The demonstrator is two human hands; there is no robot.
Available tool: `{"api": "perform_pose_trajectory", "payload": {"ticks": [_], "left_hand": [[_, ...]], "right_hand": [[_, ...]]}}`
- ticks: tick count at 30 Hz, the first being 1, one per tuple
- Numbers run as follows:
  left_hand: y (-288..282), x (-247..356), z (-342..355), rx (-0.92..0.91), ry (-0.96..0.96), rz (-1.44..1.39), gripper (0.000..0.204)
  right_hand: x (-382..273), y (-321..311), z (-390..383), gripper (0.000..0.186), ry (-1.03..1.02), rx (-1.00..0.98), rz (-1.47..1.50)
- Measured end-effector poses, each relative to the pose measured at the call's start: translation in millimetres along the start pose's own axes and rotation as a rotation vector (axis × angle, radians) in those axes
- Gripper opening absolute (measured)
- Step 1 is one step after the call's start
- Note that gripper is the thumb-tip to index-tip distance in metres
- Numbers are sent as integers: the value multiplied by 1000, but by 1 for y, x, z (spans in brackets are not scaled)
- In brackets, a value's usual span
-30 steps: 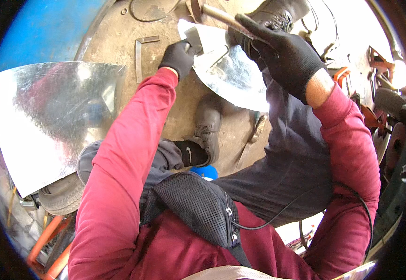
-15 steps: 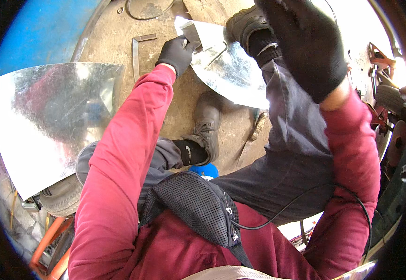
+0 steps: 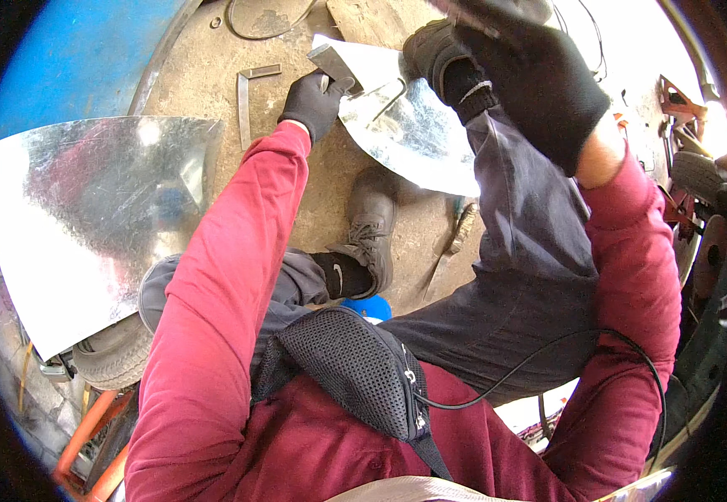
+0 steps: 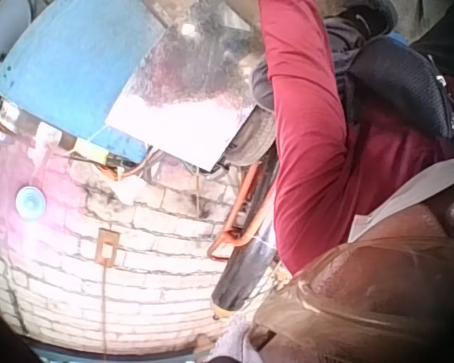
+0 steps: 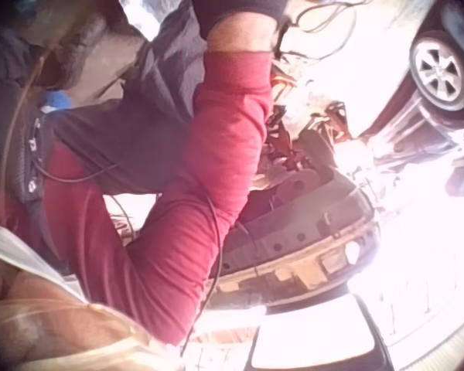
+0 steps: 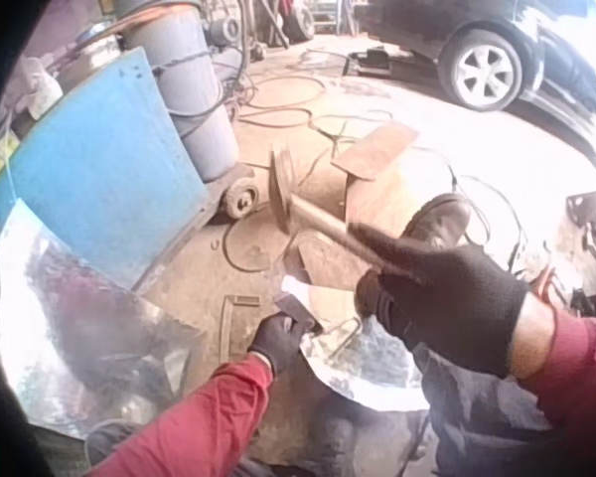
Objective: The person sits on the floor and uses a hammer and a metal file to shape a curved metal sheet. They repeatedly strike the metal with the hammer and file the edges, occasionally repositioning the sheet and the file.
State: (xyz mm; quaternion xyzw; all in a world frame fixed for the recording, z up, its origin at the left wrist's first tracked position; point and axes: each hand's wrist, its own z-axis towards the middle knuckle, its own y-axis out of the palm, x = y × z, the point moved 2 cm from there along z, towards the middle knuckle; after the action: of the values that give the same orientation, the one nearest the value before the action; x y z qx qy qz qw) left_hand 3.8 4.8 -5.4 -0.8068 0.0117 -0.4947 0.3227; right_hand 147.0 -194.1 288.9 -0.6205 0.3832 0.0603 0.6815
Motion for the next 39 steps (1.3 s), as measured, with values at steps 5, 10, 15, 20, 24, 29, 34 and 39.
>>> {"api": "perform_pose_trajectory", "payload": {"ticks": [5,10,15,20,24,29,34,39], "left_hand": [[-1,9,3,1,46,180,41],[6,22,1,-1,100,264,41],[1,-2,-2,60,57,-29,40],[3,-9,6,-7,-5,43,41],[-2,21,-3,-1,22,139,38],[0,23,2,33,100,189,40],[8,6,-3,32,18,-93,39],[2,10,2,12,50,108,38]], "right_hand": [[-11,-5,6,48,-264,204,10],[69,54,-5,55,-131,-192,-341],[55,47,-16,53,-69,-90,-238],[23,19,-2,48,-79,129,96],[35,18,4,48,-658,370,-413],[57,51,1,57,-35,-128,-224],[33,28,-8,53,-102,19,-103],[-12,14,-1,51,-176,257,74]]}}
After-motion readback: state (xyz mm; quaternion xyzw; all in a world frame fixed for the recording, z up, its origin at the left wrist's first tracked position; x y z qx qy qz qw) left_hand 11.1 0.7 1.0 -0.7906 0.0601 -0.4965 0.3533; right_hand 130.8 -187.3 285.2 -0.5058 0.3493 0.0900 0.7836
